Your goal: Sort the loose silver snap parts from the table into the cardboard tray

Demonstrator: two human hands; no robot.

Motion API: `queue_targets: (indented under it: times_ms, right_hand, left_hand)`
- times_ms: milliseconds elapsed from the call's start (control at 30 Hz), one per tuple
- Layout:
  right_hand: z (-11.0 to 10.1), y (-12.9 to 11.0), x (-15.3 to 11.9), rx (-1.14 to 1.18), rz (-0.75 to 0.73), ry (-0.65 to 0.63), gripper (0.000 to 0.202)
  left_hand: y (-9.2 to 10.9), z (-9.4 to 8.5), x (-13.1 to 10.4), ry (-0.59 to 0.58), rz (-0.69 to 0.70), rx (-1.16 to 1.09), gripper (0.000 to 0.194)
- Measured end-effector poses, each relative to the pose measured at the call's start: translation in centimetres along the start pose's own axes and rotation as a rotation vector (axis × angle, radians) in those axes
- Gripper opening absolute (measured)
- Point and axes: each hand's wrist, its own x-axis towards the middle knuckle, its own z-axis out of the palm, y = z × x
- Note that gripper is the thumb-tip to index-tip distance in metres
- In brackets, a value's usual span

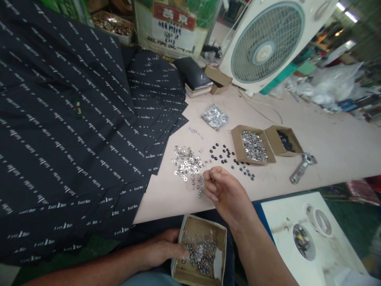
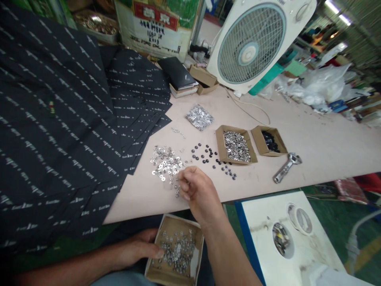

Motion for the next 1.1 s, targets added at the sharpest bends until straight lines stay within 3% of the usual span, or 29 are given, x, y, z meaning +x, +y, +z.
queue_targets:
  times_ms: [67,133,233,367,433,533,667,800,900,1000,1100]
  right_hand:
    - [0.0,-0.1,0.1,0.145,0.044,-0.030,0.015]
    - [0.2,-0.1,0.2,0.103,0.050,-0.022,0.014]
    - [0.7,0.2,0.2,-0.346,-0.057,0.016,0.014]
    - [1.4,1.1,0.6,-1.093,-0.334,0.031,0.009]
    - [1.5,1.7,0.9,-1.282,-0.425,0.036,0.010]
    - [1.8,2.1,1.2,-1.388,-0.470,0.045,0.012]
    - [1.7,1.4,0.8,-1.137,-0.334,0.061,0.009]
    - [0.4,0.3,-0.2,-0.376,-0.063,0.038,0.011]
    - [-0.7,-0.2,-0.9,0.083,0.027,-0.018,0.012]
    - [-1.1,-0.1,-1.1,0.199,0.051,-0.040,0.015]
    - [-0.9,0.4,-0.9,-0.107,-0.003,0.036,0.023]
  left_hand:
    - [0.0,0.0,0.0,0.015,-0.010,0.008,0.059]
    - [-0.1,0.1,0.1,0.016,-0.014,0.008,0.059]
    - [-0.1,0.1,0.0,0.002,-0.004,0.003,0.056]
    - [-0.1,0.2,0.0,0.000,0.001,0.005,0.056]
    - [0.0,0.2,-0.1,-0.006,-0.001,0.000,0.057]
    - [0.0,0.3,-0.1,-0.011,0.006,-0.009,0.056]
    - [0.0,0.3,-0.1,-0.016,0.012,-0.009,0.056]
    - [0.1,0.2,-0.1,-0.002,0.009,-0.005,0.058]
    - [0.2,0.2,0.0,0.008,-0.003,0.009,0.059]
    - [0.2,0.2,0.0,0.007,-0.015,0.022,0.059]
    - [0.1,0.2,0.0,0.018,-0.024,0.035,0.059]
